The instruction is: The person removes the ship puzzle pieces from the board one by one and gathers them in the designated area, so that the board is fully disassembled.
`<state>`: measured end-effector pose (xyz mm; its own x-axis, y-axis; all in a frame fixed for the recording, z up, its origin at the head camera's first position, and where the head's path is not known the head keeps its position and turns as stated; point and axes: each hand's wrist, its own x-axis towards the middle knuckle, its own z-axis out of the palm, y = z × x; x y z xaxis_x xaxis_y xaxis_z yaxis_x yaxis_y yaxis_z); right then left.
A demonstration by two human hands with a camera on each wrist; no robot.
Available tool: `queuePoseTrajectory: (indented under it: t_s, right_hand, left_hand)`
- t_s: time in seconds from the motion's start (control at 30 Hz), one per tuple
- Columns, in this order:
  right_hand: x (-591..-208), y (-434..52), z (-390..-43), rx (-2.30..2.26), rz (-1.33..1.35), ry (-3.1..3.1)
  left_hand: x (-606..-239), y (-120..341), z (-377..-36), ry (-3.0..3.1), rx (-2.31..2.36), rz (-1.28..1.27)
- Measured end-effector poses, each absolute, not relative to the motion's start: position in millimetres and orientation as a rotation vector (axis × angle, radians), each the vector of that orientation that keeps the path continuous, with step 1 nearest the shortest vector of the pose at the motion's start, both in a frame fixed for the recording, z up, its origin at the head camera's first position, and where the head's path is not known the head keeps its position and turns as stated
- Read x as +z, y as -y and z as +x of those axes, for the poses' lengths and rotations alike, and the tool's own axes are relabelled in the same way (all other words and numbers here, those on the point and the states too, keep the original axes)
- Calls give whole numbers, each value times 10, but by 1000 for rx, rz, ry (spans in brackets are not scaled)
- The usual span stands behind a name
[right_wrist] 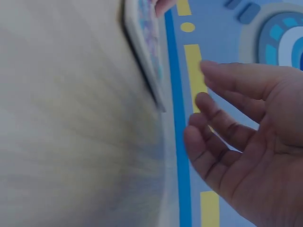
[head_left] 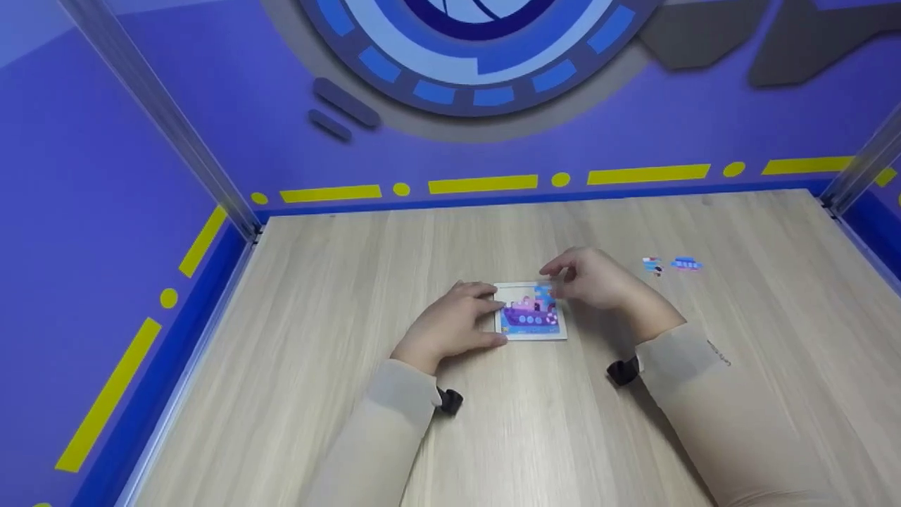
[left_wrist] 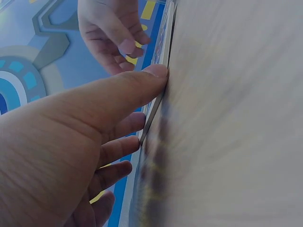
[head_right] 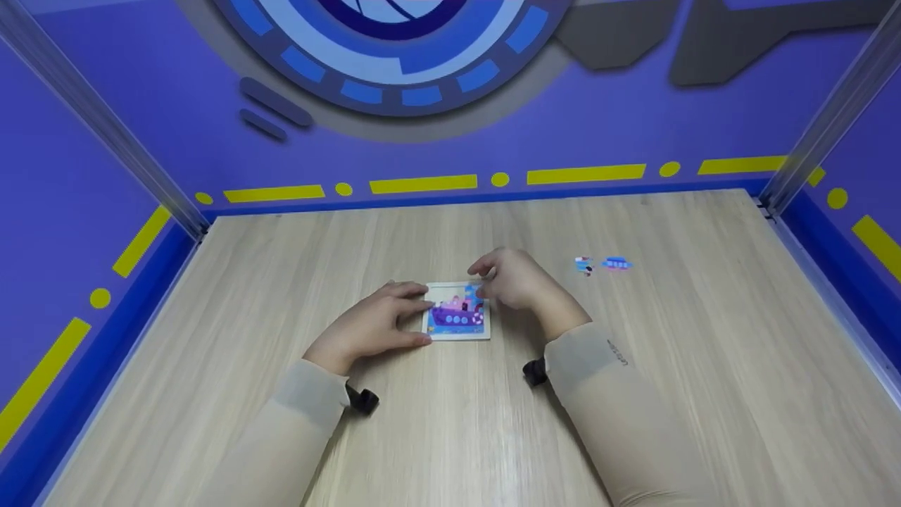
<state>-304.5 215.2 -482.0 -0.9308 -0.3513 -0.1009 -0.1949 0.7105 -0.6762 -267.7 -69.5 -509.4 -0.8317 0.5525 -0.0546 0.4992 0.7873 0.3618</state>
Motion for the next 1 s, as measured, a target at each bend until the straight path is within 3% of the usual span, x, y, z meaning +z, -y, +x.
queuePoseTrajectory:
  t_s: [1.0]
  right_hand:
    - [-4884,-2070,-3085,-638,-595,-2704]
  left_hand:
    - [-5061,701,-2676,-2804,513,846]
